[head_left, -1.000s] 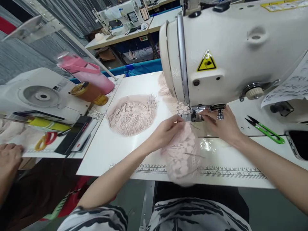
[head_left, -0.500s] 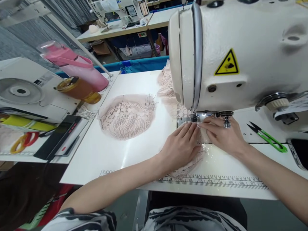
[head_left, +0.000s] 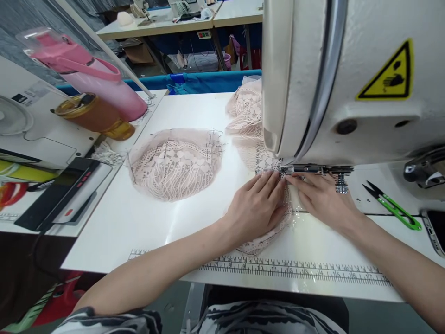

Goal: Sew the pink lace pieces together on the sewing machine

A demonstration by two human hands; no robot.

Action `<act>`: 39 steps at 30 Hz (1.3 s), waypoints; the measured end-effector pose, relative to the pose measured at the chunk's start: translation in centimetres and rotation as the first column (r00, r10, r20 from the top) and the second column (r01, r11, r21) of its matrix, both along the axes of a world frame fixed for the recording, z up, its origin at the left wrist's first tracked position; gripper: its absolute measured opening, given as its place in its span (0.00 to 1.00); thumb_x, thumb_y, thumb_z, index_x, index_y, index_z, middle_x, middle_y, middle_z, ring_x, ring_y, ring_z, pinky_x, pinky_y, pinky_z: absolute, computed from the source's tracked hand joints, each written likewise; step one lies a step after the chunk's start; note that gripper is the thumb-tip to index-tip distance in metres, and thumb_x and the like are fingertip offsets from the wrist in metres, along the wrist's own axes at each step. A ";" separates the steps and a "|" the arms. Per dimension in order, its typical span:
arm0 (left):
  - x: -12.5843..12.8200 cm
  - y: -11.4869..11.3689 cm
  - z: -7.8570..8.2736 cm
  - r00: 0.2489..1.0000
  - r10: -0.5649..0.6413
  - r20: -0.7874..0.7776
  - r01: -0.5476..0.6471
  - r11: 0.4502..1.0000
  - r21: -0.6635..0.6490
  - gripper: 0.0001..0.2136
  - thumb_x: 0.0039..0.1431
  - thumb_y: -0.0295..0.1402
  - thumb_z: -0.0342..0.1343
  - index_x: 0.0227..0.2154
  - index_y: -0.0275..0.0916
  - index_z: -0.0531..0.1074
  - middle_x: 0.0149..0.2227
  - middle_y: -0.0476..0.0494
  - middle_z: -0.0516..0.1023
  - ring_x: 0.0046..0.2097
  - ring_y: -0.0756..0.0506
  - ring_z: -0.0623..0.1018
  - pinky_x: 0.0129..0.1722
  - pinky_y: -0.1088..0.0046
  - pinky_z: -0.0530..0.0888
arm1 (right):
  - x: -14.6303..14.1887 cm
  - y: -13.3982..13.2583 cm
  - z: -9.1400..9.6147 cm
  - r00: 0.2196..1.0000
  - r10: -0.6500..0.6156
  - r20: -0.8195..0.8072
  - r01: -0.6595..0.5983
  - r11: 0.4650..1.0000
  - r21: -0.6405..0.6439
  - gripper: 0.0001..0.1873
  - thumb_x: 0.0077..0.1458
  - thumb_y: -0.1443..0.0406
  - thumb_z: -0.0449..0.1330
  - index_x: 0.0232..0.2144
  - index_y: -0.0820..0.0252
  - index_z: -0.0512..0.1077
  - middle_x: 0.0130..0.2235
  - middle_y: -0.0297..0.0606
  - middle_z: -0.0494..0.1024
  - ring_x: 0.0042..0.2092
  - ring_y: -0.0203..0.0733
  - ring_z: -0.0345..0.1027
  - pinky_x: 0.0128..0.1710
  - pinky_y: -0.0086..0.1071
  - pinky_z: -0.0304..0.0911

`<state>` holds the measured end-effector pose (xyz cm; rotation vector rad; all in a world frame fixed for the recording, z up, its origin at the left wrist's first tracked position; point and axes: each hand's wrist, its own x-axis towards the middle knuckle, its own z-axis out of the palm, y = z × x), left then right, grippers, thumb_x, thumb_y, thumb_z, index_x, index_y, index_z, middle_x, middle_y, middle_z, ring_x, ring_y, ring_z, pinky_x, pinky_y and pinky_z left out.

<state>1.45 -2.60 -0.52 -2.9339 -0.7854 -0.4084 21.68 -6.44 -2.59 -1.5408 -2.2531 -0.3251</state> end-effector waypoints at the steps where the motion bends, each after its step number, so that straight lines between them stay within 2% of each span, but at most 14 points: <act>1: 0.0 0.0 0.0 1.000 0.000 0.004 0.000 1.000 0.003 0.24 0.66 0.40 0.45 0.58 0.27 0.62 0.58 0.32 0.66 0.60 0.37 0.66 0.57 0.59 0.68 | 0.0 0.0 0.0 1.000 0.006 0.001 -0.006 1.000 -0.007 0.19 0.58 0.69 0.50 0.50 0.51 0.70 0.48 0.38 0.75 0.43 0.44 0.69 0.43 0.41 0.61; 5: 0.0 -0.1 0.0 1.000 0.003 -0.004 -0.003 1.000 0.015 0.24 0.66 0.39 0.45 0.57 0.26 0.62 0.58 0.32 0.66 0.60 0.37 0.66 0.57 0.59 0.68 | 0.0 0.0 0.1 1.000 0.004 -0.009 -0.004 1.000 -0.006 0.18 0.58 0.68 0.51 0.48 0.51 0.71 0.46 0.39 0.76 0.43 0.45 0.69 0.44 0.42 0.62; 9: 0.1 -0.1 0.0 1.000 0.002 -0.006 -0.002 1.000 0.018 0.24 0.65 0.40 0.46 0.57 0.27 0.62 0.58 0.32 0.66 0.60 0.37 0.66 0.57 0.59 0.68 | -0.2 -0.2 0.1 1.000 -0.025 -0.007 0.025 1.000 0.018 0.17 0.58 0.67 0.51 0.48 0.49 0.70 0.44 0.37 0.77 0.39 0.44 0.68 0.43 0.43 0.62; 14: 0.1 0.0 0.0 1.000 0.007 0.000 -0.007 1.000 0.024 0.24 0.65 0.40 0.46 0.57 0.28 0.63 0.57 0.32 0.67 0.60 0.37 0.67 0.57 0.59 0.68 | -0.5 -0.5 -0.4 0.995 -0.080 0.054 0.075 0.993 0.087 0.18 0.57 0.69 0.53 0.49 0.52 0.70 0.45 0.35 0.76 0.35 0.41 0.67 0.45 0.43 0.60; 19: 0.2 0.0 0.2 1.000 0.011 0.010 -0.011 0.999 0.034 0.23 0.65 0.40 0.46 0.56 0.28 0.64 0.57 0.32 0.67 0.59 0.37 0.67 0.56 0.58 0.69 | -0.6 -0.4 -0.3 0.993 -0.071 0.097 0.058 0.990 0.131 0.16 0.57 0.69 0.54 0.48 0.53 0.70 0.47 0.36 0.76 0.37 0.41 0.68 0.48 0.43 0.58; 23: 0.1 0.0 0.2 1.000 0.016 0.009 -0.016 1.000 0.024 0.23 0.65 0.40 0.47 0.56 0.29 0.64 0.57 0.33 0.67 0.59 0.37 0.67 0.55 0.58 0.70 | -0.5 -0.2 -0.1 0.987 -0.087 0.135 0.060 0.979 0.197 0.16 0.57 0.70 0.54 0.47 0.54 0.70 0.45 0.34 0.77 0.34 0.39 0.68 0.50 0.43 0.56; 26: 0.1 0.0 0.1 1.000 0.019 0.016 -0.019 1.000 0.023 0.23 0.65 0.40 0.47 0.56 0.29 0.64 0.57 0.33 0.67 0.60 0.37 0.67 0.55 0.58 0.70 | -0.6 -0.1 0.2 0.990 -0.057 0.127 0.029 0.977 0.213 0.15 0.57 0.72 0.53 0.45 0.57 0.70 0.45 0.34 0.78 0.35 0.39 0.69 0.49 0.41 0.55; 28: 0.2 0.0 0.1 1.000 0.019 0.010 -0.019 0.999 0.029 0.23 0.65 0.40 0.47 0.57 0.29 0.63 0.57 0.33 0.67 0.60 0.38 0.67 0.56 0.58 0.70 | -0.5 -0.2 0.5 0.996 -0.017 0.089 0.001 0.984 0.178 0.14 0.56 0.73 0.52 0.44 0.58 0.70 0.46 0.33 0.77 0.36 0.38 0.69 0.46 0.39 0.56; 32: 0.2 0.0 1.2 1.000 0.008 0.010 -0.008 1.000 0.025 0.20 0.66 0.39 0.47 0.55 0.31 0.65 0.56 0.36 0.69 0.58 0.40 0.69 0.56 0.60 0.68 | -0.2 -0.4 1.1 0.984 0.176 -0.016 -0.176 0.984 0.032 0.12 0.54 0.74 0.49 0.37 0.58 0.69 0.45 0.33 0.75 0.41 0.38 0.68 0.38 0.34 0.56; 34: -0.2 -0.1 2.2 0.998 -0.046 0.038 0.046 0.999 0.017 0.15 0.66 0.37 0.47 0.49 0.34 0.68 0.50 0.39 0.74 0.53 0.43 0.73 0.52 0.63 0.70 | 0.0 -0.4 1.4 0.954 0.287 -0.083 -0.291 0.956 -0.037 0.11 0.53 0.74 0.49 0.34 0.59 0.68 0.42 0.34 0.75 0.43 0.39 0.66 0.36 0.34 0.55; 36: -1.1 -0.5 3.1 0.980 -0.195 0.044 0.194 0.981 0.020 0.11 0.65 0.38 0.48 0.40 0.36 0.71 0.42 0.44 0.78 0.44 0.46 0.76 0.43 0.68 0.72 | 0.2 -0.3 1.6 0.919 0.361 -0.157 -0.379 0.919 -0.111 0.09 0.52 0.72 0.50 0.33 0.58 0.68 0.39 0.35 0.74 0.42 0.39 0.65 0.37 0.34 0.56; 39: -3.1 -1.8 3.6 0.898 -0.437 -0.048 0.440 0.893 0.098 0.15 0.63 0.44 0.49 0.31 0.38 0.70 0.35 0.46 0.77 0.36 0.47 0.75 0.31 0.71 0.68 | 0.3 -0.2 1.8 0.884 0.413 -0.218 -0.452 0.874 -0.176 0.08 0.53 0.71 0.51 0.32 0.57 0.68 0.35 0.33 0.74 0.40 0.39 0.63 0.42 0.37 0.58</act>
